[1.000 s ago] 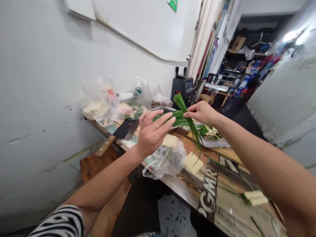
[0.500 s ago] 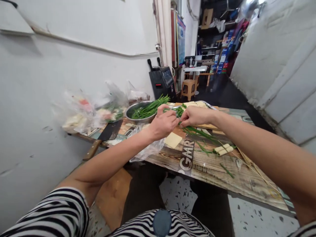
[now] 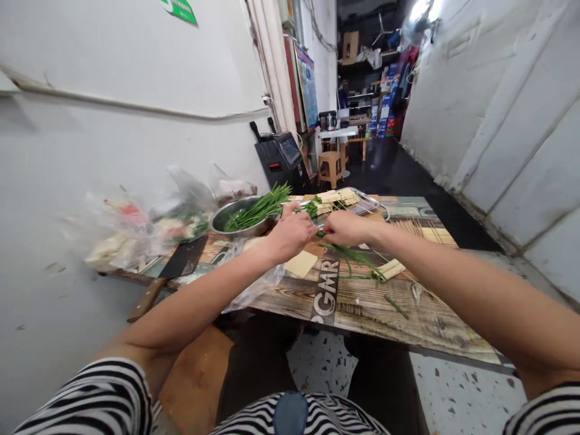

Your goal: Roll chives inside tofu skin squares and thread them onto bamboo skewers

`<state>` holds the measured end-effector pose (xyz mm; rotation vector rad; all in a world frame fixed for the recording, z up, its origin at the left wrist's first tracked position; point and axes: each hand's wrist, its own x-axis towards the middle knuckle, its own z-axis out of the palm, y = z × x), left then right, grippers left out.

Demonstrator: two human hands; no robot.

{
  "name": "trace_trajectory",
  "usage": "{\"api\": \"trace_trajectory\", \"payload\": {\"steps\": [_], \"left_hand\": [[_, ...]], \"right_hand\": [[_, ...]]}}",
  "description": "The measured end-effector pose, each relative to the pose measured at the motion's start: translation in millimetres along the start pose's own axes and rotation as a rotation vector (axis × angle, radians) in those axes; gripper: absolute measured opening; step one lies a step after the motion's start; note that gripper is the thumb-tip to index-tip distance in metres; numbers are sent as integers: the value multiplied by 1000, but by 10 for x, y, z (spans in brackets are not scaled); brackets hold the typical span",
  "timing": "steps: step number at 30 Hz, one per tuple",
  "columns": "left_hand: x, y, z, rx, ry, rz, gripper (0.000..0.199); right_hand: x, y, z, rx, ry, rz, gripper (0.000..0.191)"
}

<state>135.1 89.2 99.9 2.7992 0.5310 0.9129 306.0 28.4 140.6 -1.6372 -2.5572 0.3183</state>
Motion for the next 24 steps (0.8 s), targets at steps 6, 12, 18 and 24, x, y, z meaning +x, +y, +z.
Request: {"api": "trace_trajectory", "payload": {"steps": [6, 12, 18, 24], "left_hand": [[-144, 97, -57, 261, -85, -21, 27], [-283, 223, 108, 307, -72, -80, 30], [-412, 250, 255, 136, -26, -158, 23], [-397, 75, 109, -371, -161, -165, 30]], "right_hand": [[-62, 21, 82, 622, -24, 185, 22], [-70, -60, 324, 1037, 62, 378, 24], [-99, -215, 432, 1061, 244, 493, 22], [-181, -220, 305, 893, 212, 474, 15]]}}
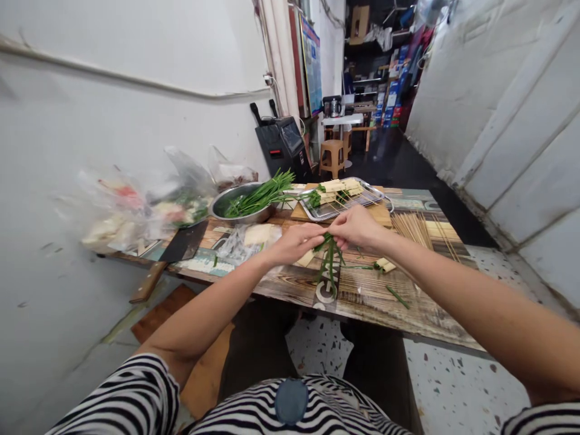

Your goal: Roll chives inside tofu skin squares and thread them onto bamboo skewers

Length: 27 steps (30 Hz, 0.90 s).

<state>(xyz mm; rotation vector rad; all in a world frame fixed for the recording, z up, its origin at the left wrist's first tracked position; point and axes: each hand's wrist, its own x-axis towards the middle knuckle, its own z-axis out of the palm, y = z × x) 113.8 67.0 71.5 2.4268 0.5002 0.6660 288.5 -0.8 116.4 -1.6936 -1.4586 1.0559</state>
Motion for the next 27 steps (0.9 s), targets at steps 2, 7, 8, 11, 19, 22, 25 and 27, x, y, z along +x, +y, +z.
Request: {"api": "trace_trajectory", "payload": {"steps": [2, 7, 8, 11, 19, 22, 25, 27], "left_hand": [[67, -21, -79, -241, -31, -70, 36], [237, 67, 33, -909, -220, -284, 62], [243, 96, 79, -1018, -284, -316, 66], [189, 153, 162, -1240, -416, -342, 56], [22, 173, 210, -1410, -428, -389, 37], [1, 211, 263, -1460, -411, -391, 32], [-12, 247, 306, -1428, -398, -396, 32], [-9, 269, 334, -1372, -348, -406, 32]], "right_hand": [[-34, -52, -46, -14, -63, -30, 16], [-105, -159, -90, 110, -192, -78, 21], [-115, -163, -101, 121, -195, -78, 22], [-135, -135, -155, 81, -177, -84, 17], [-167, -77, -254, -5, -217, -108, 9], [-207, -104, -248, -50, -214, -110, 11], [-234, -74, -219, -76, -176, -86, 10], [-238, -13, -188, -66, -136, -59, 14]]}}
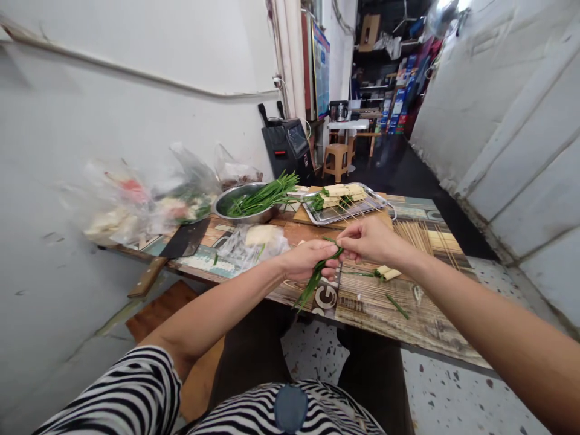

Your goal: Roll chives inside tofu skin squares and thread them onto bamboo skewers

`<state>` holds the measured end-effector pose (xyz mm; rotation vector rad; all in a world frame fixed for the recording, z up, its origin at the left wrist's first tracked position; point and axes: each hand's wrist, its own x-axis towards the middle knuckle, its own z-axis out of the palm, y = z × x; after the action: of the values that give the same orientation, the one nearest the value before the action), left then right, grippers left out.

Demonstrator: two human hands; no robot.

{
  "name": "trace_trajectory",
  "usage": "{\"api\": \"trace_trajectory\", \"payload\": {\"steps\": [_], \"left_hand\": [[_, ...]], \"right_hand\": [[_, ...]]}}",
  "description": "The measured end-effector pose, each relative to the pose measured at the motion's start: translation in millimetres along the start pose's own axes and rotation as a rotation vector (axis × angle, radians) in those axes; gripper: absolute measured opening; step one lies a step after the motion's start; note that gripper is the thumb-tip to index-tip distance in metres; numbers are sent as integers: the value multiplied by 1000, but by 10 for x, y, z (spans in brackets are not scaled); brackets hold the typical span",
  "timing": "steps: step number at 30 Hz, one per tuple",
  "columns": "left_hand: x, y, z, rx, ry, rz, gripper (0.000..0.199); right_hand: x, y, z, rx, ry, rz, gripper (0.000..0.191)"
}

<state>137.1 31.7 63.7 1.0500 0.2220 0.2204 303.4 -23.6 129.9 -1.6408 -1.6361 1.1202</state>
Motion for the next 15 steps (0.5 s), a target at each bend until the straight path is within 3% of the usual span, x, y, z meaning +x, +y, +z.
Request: {"api": "trace_trajectory", "payload": {"steps": [7, 15], "left_hand": [[47, -23, 18, 99, 48, 2, 30], [-210, -89, -256, 115, -19, -178, 44]], "right_hand": [[-33, 131, 127, 65, 142, 67, 27], [-31, 164, -35, -149, 108, 9, 27]]}}
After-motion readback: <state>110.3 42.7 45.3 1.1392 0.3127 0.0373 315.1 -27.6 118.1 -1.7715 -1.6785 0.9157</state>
